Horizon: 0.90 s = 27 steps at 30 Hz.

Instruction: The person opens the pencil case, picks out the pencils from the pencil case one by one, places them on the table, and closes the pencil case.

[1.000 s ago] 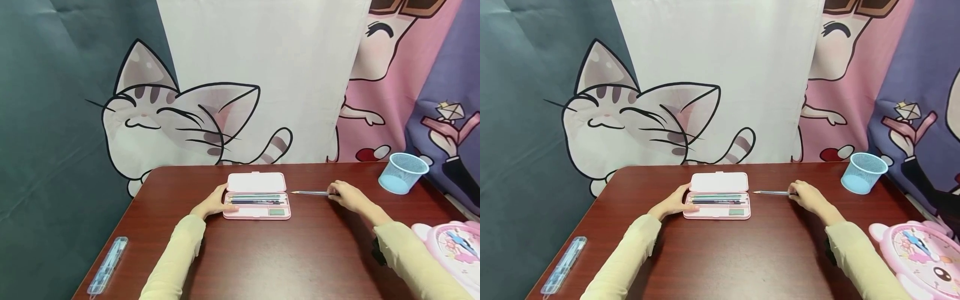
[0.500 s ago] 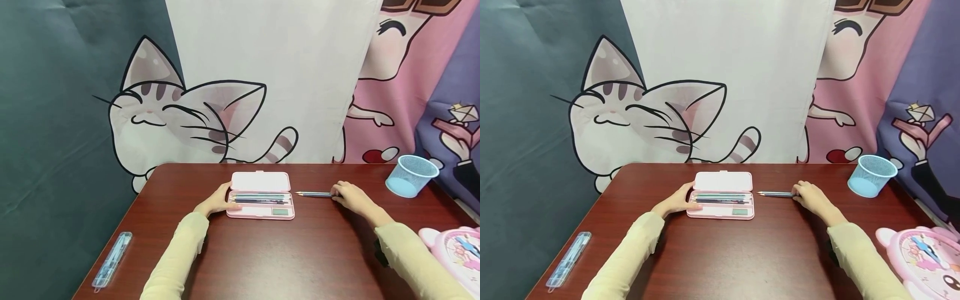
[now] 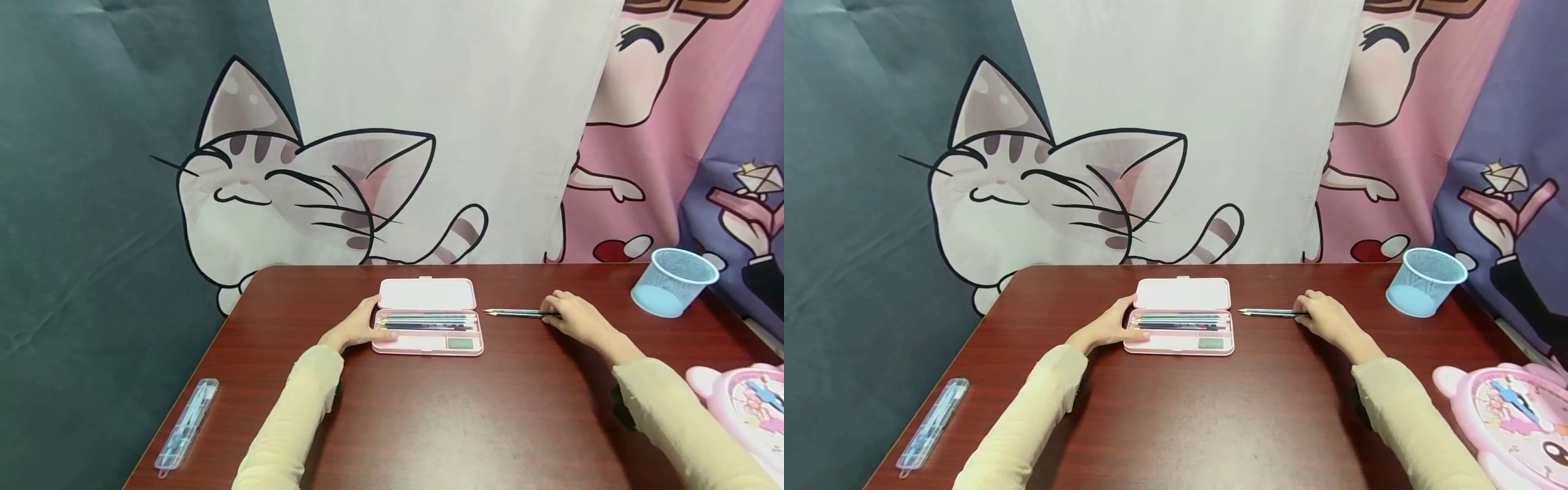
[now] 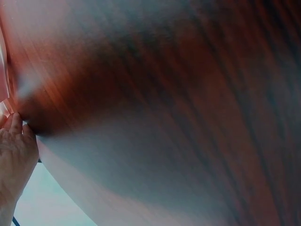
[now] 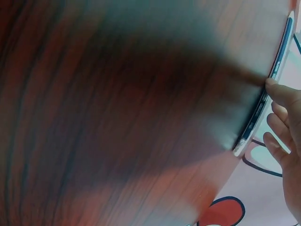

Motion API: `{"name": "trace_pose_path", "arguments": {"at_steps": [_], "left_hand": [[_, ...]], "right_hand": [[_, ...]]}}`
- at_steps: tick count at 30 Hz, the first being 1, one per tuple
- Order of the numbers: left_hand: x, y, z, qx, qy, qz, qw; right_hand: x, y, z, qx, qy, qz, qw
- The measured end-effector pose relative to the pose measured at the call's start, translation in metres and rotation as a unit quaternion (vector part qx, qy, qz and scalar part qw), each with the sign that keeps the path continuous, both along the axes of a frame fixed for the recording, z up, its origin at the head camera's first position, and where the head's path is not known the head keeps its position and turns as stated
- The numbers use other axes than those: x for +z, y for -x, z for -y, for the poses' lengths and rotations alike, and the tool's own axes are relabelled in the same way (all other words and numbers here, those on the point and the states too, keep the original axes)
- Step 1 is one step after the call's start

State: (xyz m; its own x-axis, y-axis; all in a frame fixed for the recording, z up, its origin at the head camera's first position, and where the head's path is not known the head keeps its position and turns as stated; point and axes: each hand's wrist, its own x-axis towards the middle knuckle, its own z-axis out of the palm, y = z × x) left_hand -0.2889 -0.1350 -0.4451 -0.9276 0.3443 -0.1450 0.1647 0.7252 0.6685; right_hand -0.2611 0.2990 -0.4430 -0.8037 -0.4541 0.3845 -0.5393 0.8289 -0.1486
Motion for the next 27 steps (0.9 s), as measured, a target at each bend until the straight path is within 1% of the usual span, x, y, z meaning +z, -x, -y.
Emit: {"name": "trace_pose_path", "arguments": {"at_steps": [3,6,11,16,21,24,27], "left_hand": [[-0.001,0.001,0.001,0.001,-0.008,-0.001,1.0],[-0.002,0.001,0.001,0.002,-0.015,-0.001,0.9999],[-0.002,0.0,0.001,0.002,-0.01,0.001,0.9999],[0.0,0.0,0.002,0.003,-0.007,0.001,1.0],[0.003,0.0,0.003,-0.005,0.005,0.004,1.0],[0.003,0.001,0.004,-0.016,0.009,0.004,0.9998],[0.003,0.001,0.006,-0.021,0.008,0.007,0.9997]], "right_hand": [[0.003,0.002,0.01,-0.008,0.007,0.023,0.9997],[0.006,0.005,0.026,-0.008,0.017,0.038,0.9991],[0.009,0.009,0.066,0.007,0.048,0.051,0.9975],[0.013,0.008,0.107,0.025,0.074,0.081,0.9936],[0.016,0.006,0.136,0.045,0.056,0.105,0.9919],[0.015,0.006,0.145,0.05,0.037,0.114,0.9915],[0.016,0.005,0.151,0.061,0.014,0.113,0.9916]]}}
